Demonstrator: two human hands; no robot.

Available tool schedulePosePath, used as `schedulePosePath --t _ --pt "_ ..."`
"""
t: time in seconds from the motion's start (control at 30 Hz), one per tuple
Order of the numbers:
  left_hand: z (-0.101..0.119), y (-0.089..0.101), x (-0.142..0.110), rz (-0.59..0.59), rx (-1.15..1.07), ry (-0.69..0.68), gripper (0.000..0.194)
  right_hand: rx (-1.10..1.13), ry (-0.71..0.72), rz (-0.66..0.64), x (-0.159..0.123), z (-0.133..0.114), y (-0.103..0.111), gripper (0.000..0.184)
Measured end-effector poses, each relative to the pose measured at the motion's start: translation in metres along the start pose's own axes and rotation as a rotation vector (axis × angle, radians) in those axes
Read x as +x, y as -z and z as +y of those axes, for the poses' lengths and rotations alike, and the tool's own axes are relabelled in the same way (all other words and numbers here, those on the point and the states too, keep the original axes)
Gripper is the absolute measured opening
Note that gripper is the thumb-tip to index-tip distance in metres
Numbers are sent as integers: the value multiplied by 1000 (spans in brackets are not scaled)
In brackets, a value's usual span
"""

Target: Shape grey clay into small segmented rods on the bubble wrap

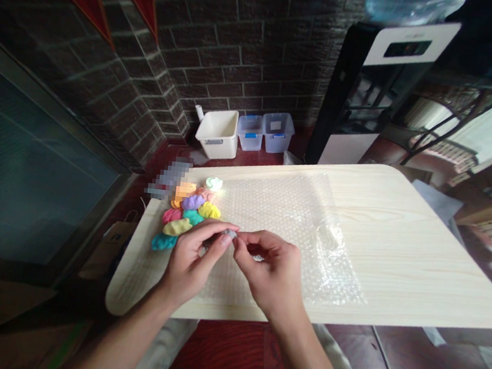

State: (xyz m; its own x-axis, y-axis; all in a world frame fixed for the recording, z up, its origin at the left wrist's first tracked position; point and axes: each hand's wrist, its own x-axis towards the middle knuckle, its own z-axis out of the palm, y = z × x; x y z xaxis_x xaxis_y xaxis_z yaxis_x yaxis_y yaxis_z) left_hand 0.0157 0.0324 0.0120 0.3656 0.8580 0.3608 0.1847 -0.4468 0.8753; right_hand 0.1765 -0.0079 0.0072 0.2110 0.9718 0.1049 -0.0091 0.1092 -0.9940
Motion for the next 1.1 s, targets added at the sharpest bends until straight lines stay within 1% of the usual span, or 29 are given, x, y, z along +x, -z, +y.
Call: schedulePosePath --t 0.17,0.3,0.4,0.47,0.6,0.73,0.9,1.0,1.1 --pt "-1 -1 0 -10 -31 17 21 12 -34 19 1 -3 0 17" --pt "-3 -2 -1 8 -133 122 25 42 -21 -19 2 -5 -1 15" --pt "-5 -2 -2 19 -195 217 29 43 64 -39 1 -6 -1 12" --pt "-5 -2 -2 19 -202 254 30 -28 153 -49 1 -5 0 12" --pt "-6 -1 -3 12 -155 274 31 -247 301 -73 0 -7 5 12" --pt "-8 1 -4 2 -99 266 34 -406 378 -118 0 -11 7 14" --pt "-7 1 -4 -9 -109 272 35 -468 378 -93 0 -9 6 10" --pt "-6 0 -3 -12 -141 283 34 -416 318 -76 0 -6 5 9" --pt "-5 1 -2 -7 -172 295 35 -326 240 -94 0 -5 5 10"
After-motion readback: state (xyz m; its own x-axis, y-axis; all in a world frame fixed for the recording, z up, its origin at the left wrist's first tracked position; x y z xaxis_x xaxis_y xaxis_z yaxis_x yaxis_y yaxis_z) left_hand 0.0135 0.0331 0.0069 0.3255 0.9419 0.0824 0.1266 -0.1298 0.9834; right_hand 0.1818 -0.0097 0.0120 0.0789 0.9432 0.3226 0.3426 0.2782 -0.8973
